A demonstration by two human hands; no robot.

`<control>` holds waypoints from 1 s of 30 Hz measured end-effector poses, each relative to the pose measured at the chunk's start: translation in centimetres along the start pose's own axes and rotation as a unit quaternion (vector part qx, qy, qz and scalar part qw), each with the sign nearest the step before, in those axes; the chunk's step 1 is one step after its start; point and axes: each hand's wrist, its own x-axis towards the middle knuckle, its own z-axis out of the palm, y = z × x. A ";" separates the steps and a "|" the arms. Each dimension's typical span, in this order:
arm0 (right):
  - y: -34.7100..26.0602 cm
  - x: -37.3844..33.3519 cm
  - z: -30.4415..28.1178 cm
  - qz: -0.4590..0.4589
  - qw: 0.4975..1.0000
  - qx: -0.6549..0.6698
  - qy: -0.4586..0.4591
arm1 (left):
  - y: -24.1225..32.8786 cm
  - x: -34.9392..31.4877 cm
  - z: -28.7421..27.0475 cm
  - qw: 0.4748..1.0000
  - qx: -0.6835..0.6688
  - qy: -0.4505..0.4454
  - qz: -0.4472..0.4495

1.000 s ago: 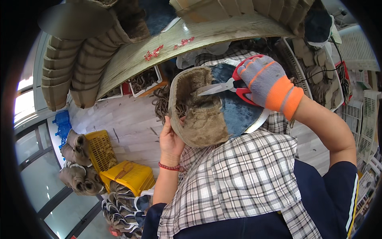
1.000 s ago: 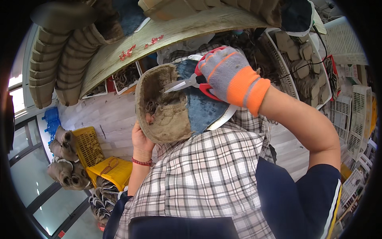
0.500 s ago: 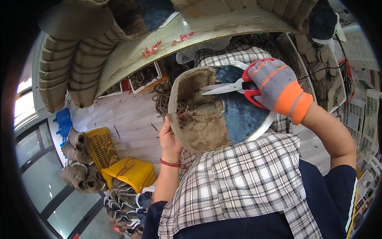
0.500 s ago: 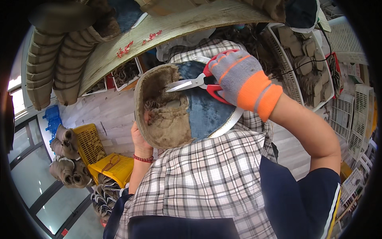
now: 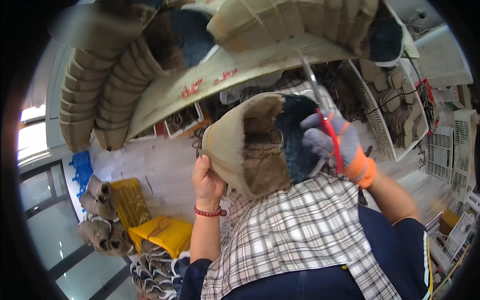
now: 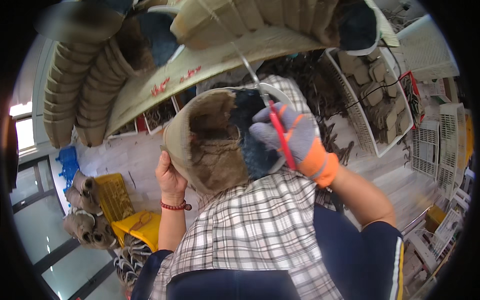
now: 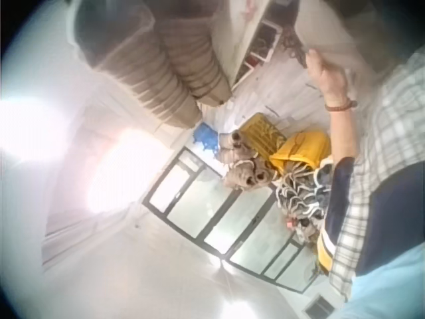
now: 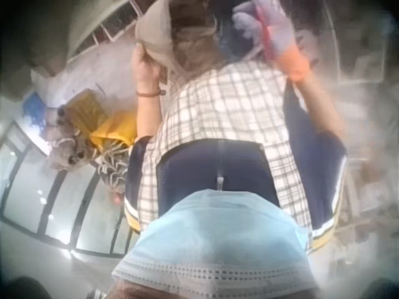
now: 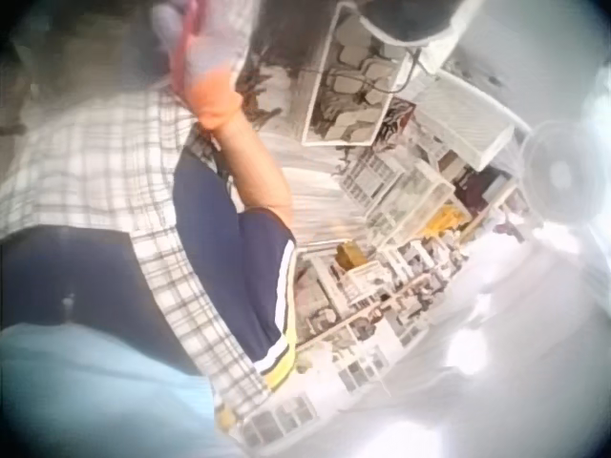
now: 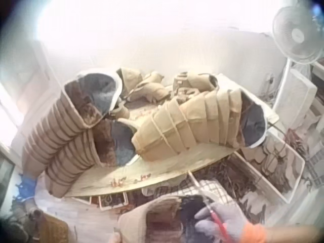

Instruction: The person trims the inner lining of several beige slip-on shoes using scissors, then sprays the interior with a green spray bottle. The shoes are handled one at a time and placed back on the workbench after trimming.

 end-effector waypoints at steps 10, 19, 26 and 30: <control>-5.6 -3.7 -3.4 -0.232 0.968 0.007 0.094 | 0.7 7.0 15.6 0.750 0.517 -0.373 0.176; -7.2 8.9 -15.3 -0.380 0.756 -0.262 0.464 | 8.5 31.8 19.2 0.591 0.703 -0.168 0.358; -6.5 18.7 -18.7 -0.355 0.884 0.271 0.140 | 6.1 34.0 21.1 0.690 0.643 -0.273 0.190; -9.4 20.1 -18.5 -0.422 0.873 0.245 -0.015 | 6.7 32.6 20.8 0.748 0.586 -0.279 0.140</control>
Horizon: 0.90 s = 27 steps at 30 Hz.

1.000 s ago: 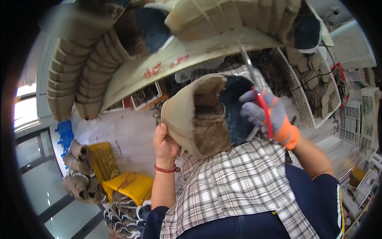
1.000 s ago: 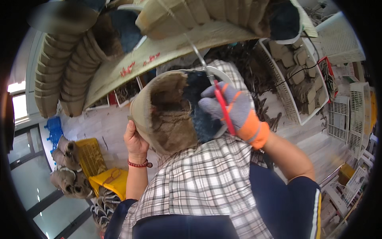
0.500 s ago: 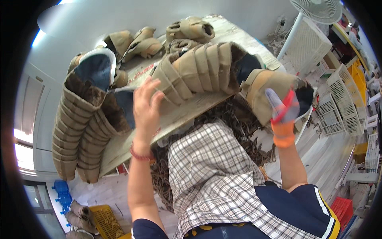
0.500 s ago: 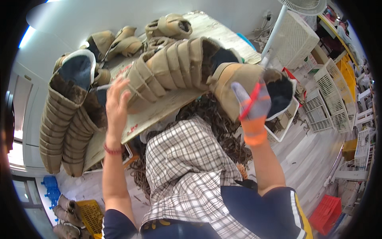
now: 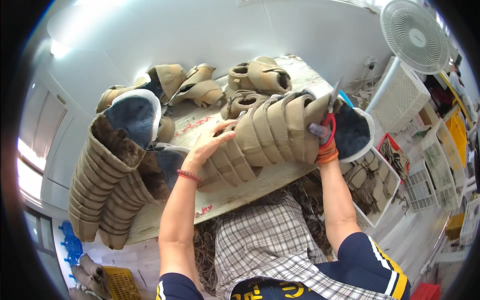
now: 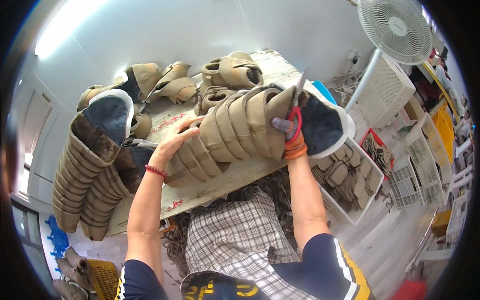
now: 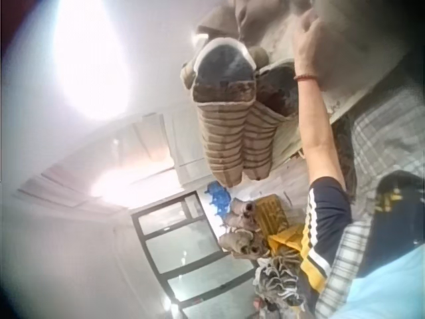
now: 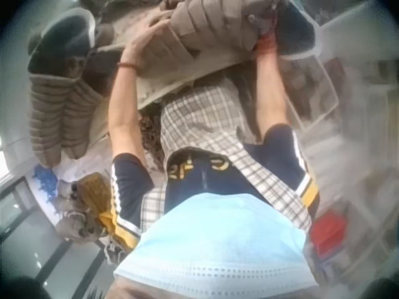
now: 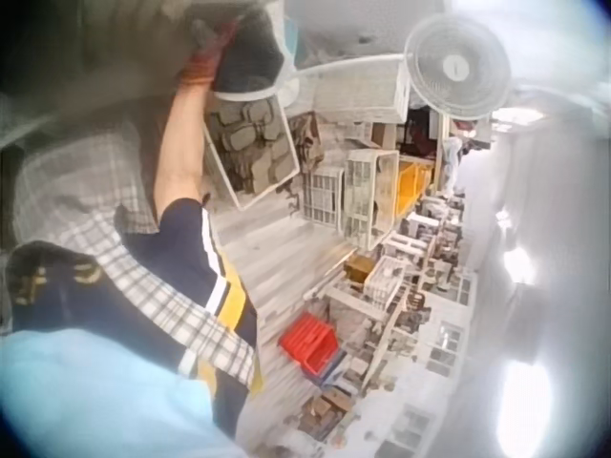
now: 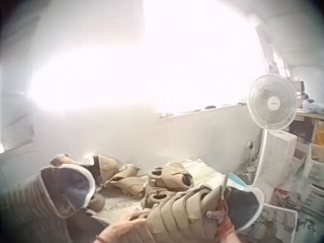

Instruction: The person trims the inner lining of several beige slip-on shoes using scissors, then sprays the interior with a green spray bottle. The shoes are handled one at a time and placed back on the workbench after trimming.

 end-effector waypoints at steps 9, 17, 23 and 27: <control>6.5 -2.9 -7.4 -0.123 0.967 -0.041 0.221 | -2.4 6.2 -3.3 0.963 0.267 0.017 0.040; 4.8 -5.6 -6.4 -0.114 0.869 -0.424 0.227 | -1.8 14.6 -1.1 0.837 0.542 0.022 0.073; 4.8 -6.7 -6.3 -0.124 0.900 -0.328 0.259 | 1.7 11.8 -9.1 0.980 -0.041 0.191 0.047; 2.8 -7.7 -3.1 -0.036 0.928 -0.242 0.281 | 5.7 2.5 -11.7 0.849 -0.467 0.230 0.087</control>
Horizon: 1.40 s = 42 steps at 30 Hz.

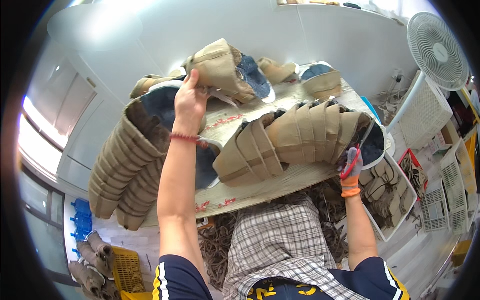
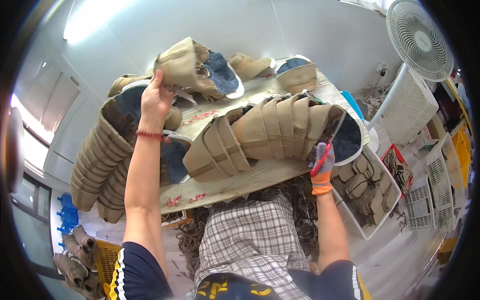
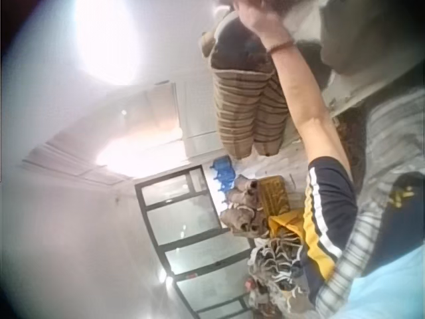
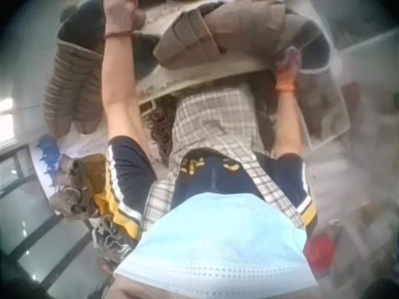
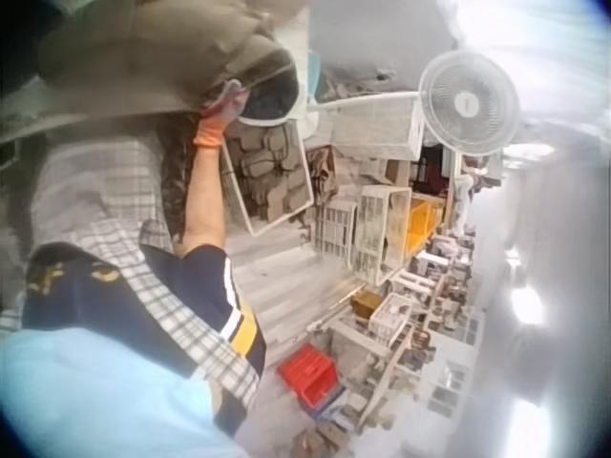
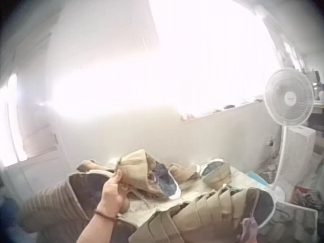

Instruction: The person trims the inner lining of several beige slip-on shoes using scissors, then sprays the interior with a green spray bottle. The shoes are handled one at a time and placed back on the workbench after trimming.

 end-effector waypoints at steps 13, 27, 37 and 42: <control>-11.2 -11.3 -0.3 0.092 0.957 -0.161 -0.223 | -3.0 -39.5 -7.6 0.941 -0.313 0.080 -0.098; -7.5 -22.2 11.3 -0.166 0.417 -0.606 -0.657 | -9.9 -53.4 -12.5 0.876 -0.268 0.287 -0.280; -5.0 -24.2 11.1 -0.049 0.374 -0.630 -0.679 | -13.3 -57.8 -15.9 0.871 -0.314 0.307 -0.221; -5.3 -24.6 11.1 -0.044 0.403 -0.614 -0.678 | -13.1 -57.3 -15.1 0.874 -0.307 0.312 -0.210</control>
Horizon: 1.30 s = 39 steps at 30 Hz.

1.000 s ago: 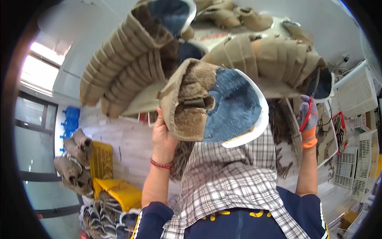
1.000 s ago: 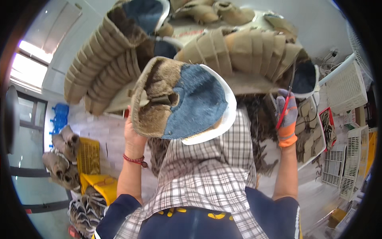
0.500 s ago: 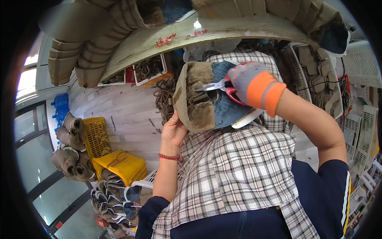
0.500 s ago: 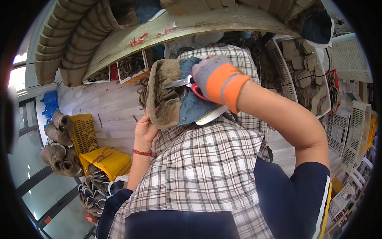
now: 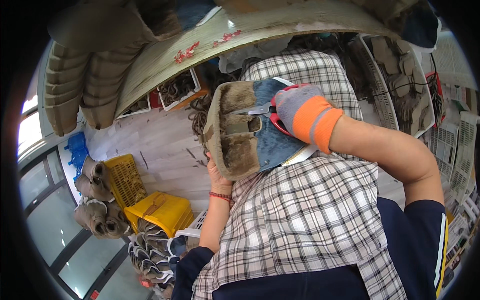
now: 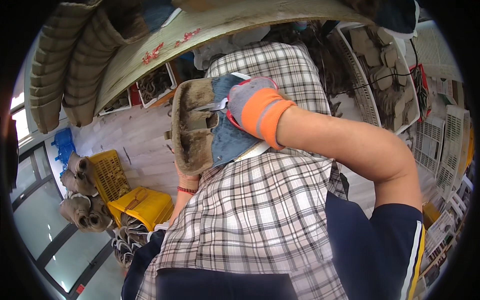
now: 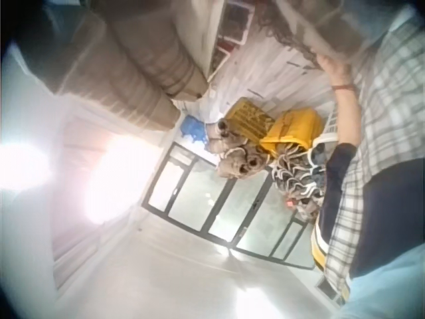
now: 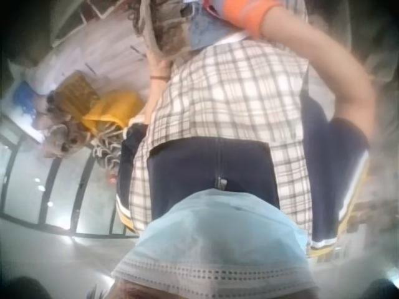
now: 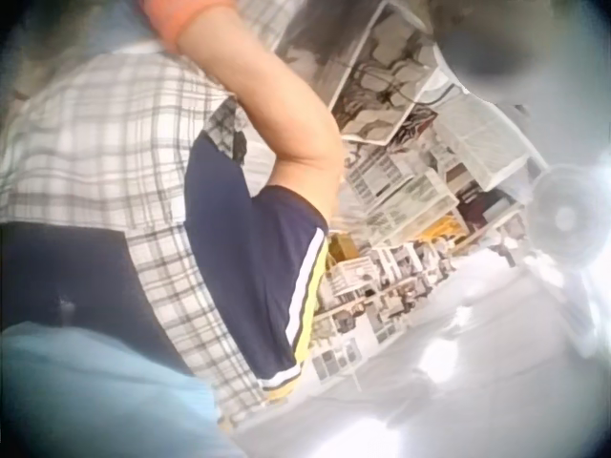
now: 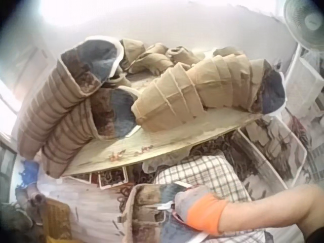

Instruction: The person trims the inner lining of several beige slip-on shoes using scissors, then sprays the interior with a green spray bottle. The shoes are handled one at a time and placed back on the workbench after trimming.

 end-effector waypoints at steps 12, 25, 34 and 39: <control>-0.1 -2.5 -3.1 -0.045 0.997 -0.034 0.062 | -0.9 0.3 4.0 0.978 0.199 -0.010 0.055; -1.1 -2.7 -2.4 -0.063 0.988 -0.084 0.115 | -0.6 0.3 0.3 0.992 0.096 0.073 0.027; -1.8 -1.3 0.1 -0.083 0.993 -0.088 0.011 | -0.1 0.1 -0.4 1.000 0.006 -0.002 -0.014; -1.7 -1.7 -0.3 -0.090 0.991 -0.100 0.001 | -0.2 -0.1 -0.3 0.999 -0.012 -0.031 -0.008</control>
